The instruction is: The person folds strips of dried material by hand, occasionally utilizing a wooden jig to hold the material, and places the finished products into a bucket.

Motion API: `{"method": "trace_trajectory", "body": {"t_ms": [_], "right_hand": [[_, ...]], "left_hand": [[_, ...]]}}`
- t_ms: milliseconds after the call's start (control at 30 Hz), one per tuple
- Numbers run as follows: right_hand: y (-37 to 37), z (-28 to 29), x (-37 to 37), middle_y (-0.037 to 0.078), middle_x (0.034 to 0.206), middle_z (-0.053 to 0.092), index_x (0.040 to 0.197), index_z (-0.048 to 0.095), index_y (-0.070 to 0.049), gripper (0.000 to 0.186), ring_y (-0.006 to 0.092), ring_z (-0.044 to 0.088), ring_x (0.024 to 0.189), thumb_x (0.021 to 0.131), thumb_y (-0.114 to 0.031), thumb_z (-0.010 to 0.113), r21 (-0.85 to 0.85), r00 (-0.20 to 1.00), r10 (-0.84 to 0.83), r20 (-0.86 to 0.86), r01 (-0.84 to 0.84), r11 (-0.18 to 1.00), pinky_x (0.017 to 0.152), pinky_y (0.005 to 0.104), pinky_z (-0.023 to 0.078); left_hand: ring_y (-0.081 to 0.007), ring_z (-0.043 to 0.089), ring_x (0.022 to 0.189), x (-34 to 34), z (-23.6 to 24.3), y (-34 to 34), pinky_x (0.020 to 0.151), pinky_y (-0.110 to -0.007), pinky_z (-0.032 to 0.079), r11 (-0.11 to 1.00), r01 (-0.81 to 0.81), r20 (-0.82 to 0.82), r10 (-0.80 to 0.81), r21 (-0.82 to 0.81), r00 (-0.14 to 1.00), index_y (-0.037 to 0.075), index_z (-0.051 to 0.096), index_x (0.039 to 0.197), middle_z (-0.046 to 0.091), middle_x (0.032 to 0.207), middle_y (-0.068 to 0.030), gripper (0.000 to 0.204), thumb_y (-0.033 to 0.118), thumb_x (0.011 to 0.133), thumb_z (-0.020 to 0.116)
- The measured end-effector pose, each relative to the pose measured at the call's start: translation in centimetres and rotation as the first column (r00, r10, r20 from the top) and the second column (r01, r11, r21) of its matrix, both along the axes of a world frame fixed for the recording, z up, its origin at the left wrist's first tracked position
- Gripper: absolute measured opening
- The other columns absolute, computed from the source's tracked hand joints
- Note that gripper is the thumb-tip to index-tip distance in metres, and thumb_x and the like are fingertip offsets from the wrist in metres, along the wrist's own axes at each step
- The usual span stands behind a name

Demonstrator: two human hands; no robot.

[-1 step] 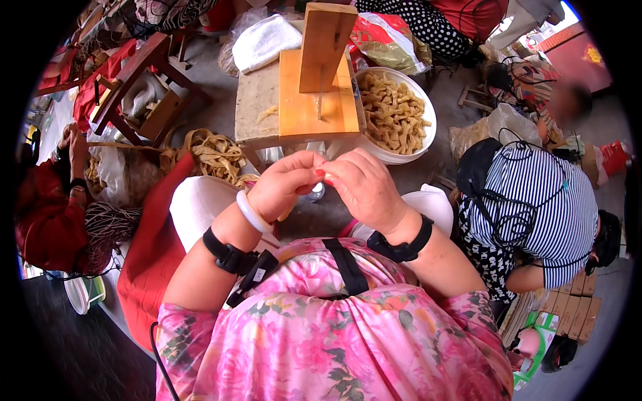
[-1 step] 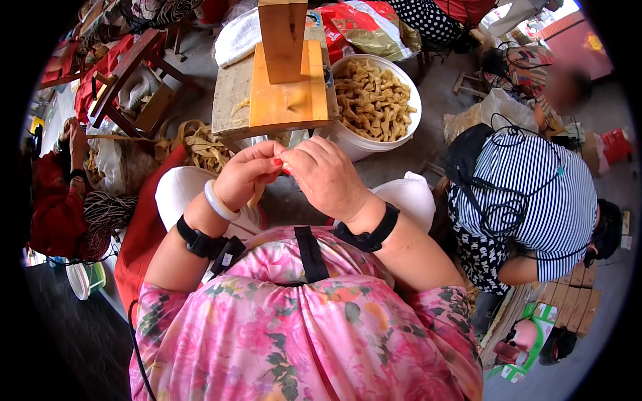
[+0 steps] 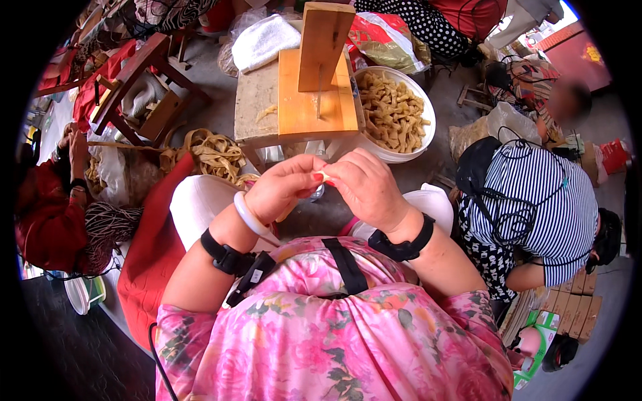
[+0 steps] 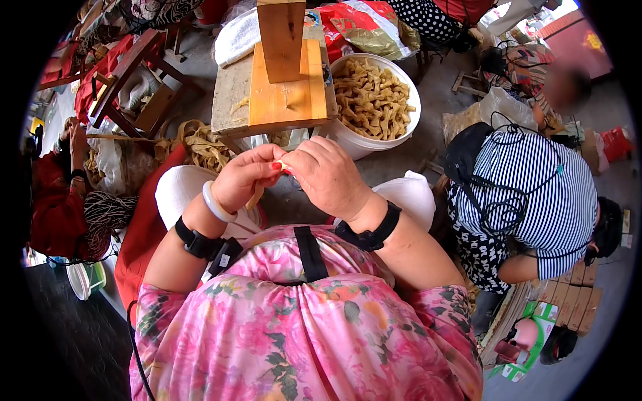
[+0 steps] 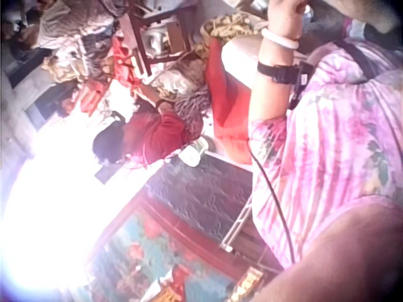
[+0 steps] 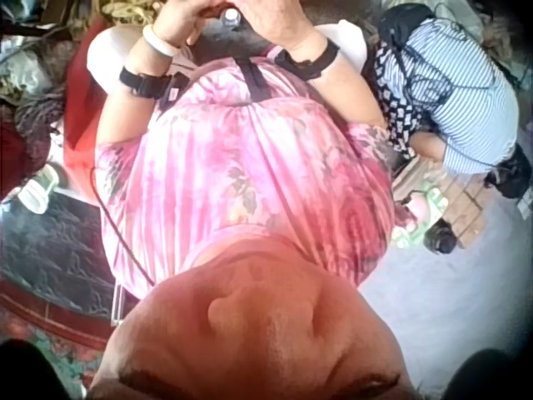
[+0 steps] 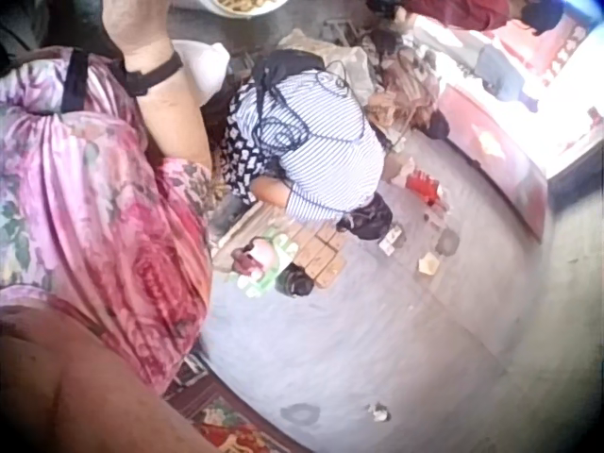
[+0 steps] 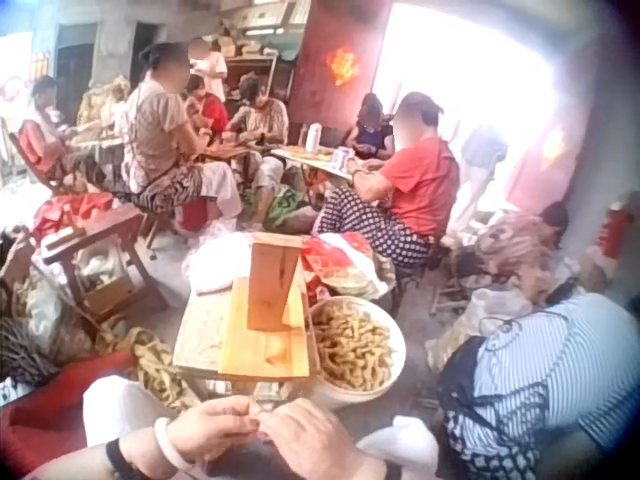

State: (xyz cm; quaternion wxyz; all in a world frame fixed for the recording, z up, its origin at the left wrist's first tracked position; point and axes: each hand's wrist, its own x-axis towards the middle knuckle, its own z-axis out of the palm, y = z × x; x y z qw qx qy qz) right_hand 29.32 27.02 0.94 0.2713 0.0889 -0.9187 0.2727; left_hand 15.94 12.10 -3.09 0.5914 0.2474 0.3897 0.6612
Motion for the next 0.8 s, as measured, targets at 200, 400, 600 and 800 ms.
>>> {"method": "trace_trajectory", "body": {"t_ms": [200,400,600,800], "right_hand": [[2.5,-0.2,0.9,0.008,0.074,0.057,0.108,0.058,-0.008,0.027,0.0291,0.057,0.073,0.08,-0.005,0.06,0.13,0.992,-0.125,-0.024,0.127,0.983,0.065,0.0404,0.045],[-1.4,-1.4,1.2,0.009,0.082,0.062,0.104,0.059,-0.009,0.028,0.0318,0.061,0.077,0.077,-0.001,0.061,-0.109,0.961,0.228,0.154,-0.213,0.971,0.069,0.0407,0.049],[-1.7,-0.9,0.3,0.011,0.086,0.064,0.092,0.054,-0.006,0.017,0.0334,0.063,0.085,0.078,0.0,0.061,-0.295,0.976,0.066,0.209,-0.001,0.956,0.075,0.0407,0.05],[-1.0,-2.2,0.5,0.012,0.085,0.064,0.092,0.055,-0.005,0.015,0.0328,0.062,0.076,0.08,-0.006,0.063,0.08,0.998,0.01,0.068,-0.015,0.997,0.067,0.0413,0.049]], "left_hand": [[-0.0036,0.037,0.059,0.1,-0.8,-2.0,0.053,-0.02,0.031,0.966,-0.055,-0.347,-0.037,-0.251,0.937,0.009,0.052,0.09,0.044,0.07,0.0055,0.016,0.023,0.096,0.058],[-0.0064,0.047,0.064,-0.3,-1.9,-1.4,0.058,-0.021,0.038,0.971,-0.213,0.145,0.197,0.105,0.97,0.006,0.059,0.098,0.061,0.08,-0.0013,0.01,0.015,0.097,0.054],[-0.0354,0.06,0.086,0.9,0.9,-0.4,0.076,-0.042,0.049,0.912,-0.1,-0.917,0.399,0.398,-0.012,0.005,0.062,0.106,0.064,0.096,-0.0149,0.036,-0.002,0.072,0.057],[-0.0184,0.056,0.081,-0.1,-0.2,-0.3,0.072,-0.03,0.046,0.986,0.149,-0.587,-0.165,-0.076,0.792,0.002,0.055,0.1,0.056,0.086,-0.0048,0.018,0.003,0.081,0.055]]}}
